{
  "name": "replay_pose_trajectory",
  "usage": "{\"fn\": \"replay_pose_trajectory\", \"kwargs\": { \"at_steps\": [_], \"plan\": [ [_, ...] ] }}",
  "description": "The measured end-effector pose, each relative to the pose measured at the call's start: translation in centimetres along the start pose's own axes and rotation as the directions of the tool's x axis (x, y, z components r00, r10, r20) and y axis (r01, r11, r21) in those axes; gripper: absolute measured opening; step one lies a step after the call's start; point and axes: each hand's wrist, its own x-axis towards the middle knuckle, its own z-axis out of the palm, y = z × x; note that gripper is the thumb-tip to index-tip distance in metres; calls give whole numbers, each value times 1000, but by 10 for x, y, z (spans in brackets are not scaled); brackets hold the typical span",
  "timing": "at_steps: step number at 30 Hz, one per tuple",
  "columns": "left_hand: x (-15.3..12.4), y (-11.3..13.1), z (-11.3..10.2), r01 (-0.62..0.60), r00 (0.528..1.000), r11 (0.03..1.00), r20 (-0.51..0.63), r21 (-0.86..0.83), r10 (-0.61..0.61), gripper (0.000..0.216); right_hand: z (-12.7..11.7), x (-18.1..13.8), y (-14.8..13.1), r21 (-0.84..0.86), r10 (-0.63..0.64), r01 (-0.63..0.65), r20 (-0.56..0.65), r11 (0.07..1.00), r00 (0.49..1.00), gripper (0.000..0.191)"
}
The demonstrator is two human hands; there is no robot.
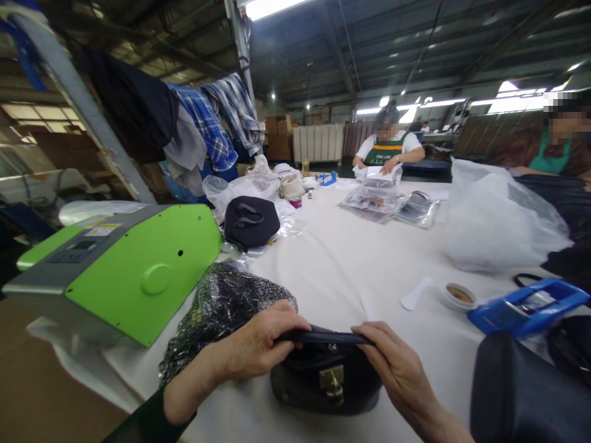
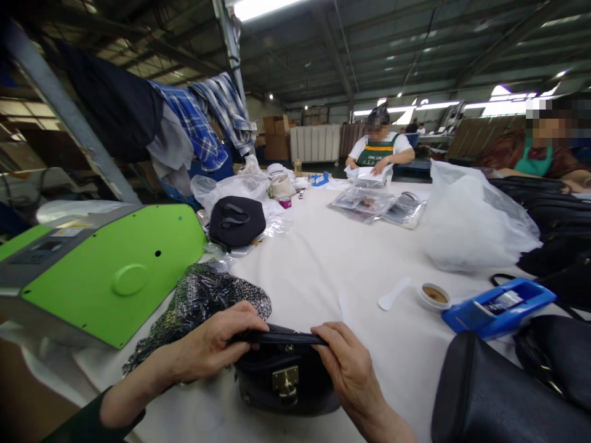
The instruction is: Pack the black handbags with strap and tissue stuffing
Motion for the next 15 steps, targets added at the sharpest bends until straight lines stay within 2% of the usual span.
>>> {"fn": "replay_pose_trajectory", "kwargs": {
  "at_steps": [7,11,15],
  "plan": [
    [-1,4,-16,88,993,993,80,-74,-82,27,1,1,1,58,55,-56,26,997,998,17],
    [0,0,-16,102,990,993,91,58,-107,28,2,2,0,84,90,-94,56,992,994,19],
    [-13,-11,-7,129,991,979,14,160,-133,14,6,4,2,73,100,-105,77,992,992,23]
  ]
}}
